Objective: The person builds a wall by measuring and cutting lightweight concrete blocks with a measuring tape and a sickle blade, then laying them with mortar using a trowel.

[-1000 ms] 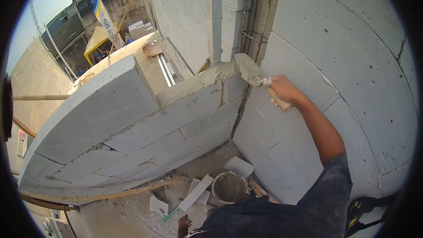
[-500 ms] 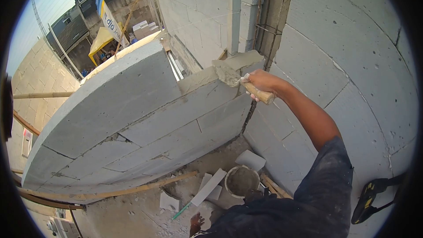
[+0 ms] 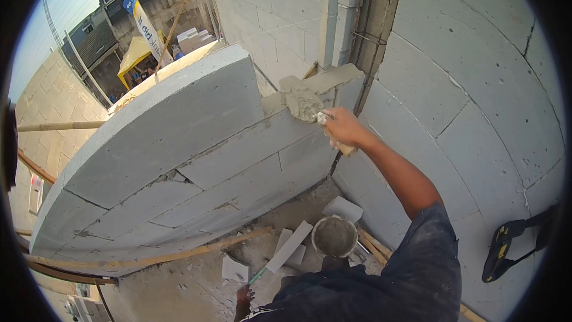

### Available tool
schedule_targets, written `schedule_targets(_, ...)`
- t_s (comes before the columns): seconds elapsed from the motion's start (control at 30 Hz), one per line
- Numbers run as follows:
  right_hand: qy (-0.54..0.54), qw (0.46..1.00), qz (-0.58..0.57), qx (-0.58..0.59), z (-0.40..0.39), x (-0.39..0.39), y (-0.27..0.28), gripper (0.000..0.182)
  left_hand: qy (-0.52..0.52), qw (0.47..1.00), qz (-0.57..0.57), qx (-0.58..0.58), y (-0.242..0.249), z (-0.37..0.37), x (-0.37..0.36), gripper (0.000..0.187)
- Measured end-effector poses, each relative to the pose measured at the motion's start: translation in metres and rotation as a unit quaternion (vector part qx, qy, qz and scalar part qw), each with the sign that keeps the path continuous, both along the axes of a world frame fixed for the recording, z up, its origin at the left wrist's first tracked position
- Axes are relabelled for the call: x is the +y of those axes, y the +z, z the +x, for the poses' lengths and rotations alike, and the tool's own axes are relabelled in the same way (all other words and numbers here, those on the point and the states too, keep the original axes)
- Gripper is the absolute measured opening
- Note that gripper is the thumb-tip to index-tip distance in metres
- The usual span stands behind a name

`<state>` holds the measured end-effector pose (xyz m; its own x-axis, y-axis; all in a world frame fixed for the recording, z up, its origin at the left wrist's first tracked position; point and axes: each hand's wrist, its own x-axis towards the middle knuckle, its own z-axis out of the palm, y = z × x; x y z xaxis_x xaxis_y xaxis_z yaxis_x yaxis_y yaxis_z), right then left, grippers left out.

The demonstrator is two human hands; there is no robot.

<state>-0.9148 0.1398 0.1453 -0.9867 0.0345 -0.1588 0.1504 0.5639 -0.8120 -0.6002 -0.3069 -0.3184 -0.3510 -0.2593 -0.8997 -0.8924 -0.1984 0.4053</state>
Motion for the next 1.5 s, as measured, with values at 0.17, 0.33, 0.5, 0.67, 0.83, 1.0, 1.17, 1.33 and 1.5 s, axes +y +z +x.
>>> schedule_targets(0.17, 0.091, 0.994, 0.042, 0.042, 0.042, -0.025, -0.038, 0.026, -0.026, 1.000, -0.005, 0.007, 0.006, -0.017, 0.007, 0.033)
schedule_targets(0.33, 0.001, 0.990, -0.109, -0.085, 0.098, 0.003, -0.020, 0.025, 0.002, 0.999, 0.019, 0.041, 0.010, -0.025, 0.023, 0.041)
schedule_targets(0.5, -0.161, 0.986, 0.028, -0.011, 0.129, 0.066, -0.083, 0.028, -0.058, 0.998, 0.009, -0.001, 0.016, -0.019, 0.034, 0.047)
schedule_targets(0.67, -0.040, 0.957, 0.272, -0.093, 0.240, 0.088, -0.277, 0.036, -0.107, 0.994, -0.022, 0.027, 0.075, -0.007, 0.065, 0.042)
schedule_targets(0.83, 0.022, 0.862, 0.304, -0.404, 0.271, 0.076, -0.501, 0.026, -0.206, 0.976, -0.051, -0.042, 0.070, 0.034, 0.061, 0.047)
schedule_targets(1.0, 0.037, 0.883, 0.268, -0.384, 0.254, 0.025, -0.627, 0.020, -0.217, 0.959, -0.108, -0.148, 0.096, 0.081, 0.056, 0.048)
schedule_targets(1.17, 0.026, 0.899, 0.213, -0.383, 0.274, 0.036, -0.606, 0.023, -0.222, 0.950, -0.109, -0.192, 0.104, 0.106, 0.075, 0.048)
schedule_targets(1.33, -0.002, 0.938, -0.008, -0.347, 0.288, 0.078, -0.576, 0.037, -0.238, 0.960, -0.085, -0.118, 0.087, 0.076, 0.123, 0.044)
schedule_targets(1.5, -0.069, 0.934, -0.092, -0.338, 0.276, 0.099, -0.477, 0.037, -0.195, 0.979, -0.050, -0.015, 0.089, 0.042, 0.153, 0.044)
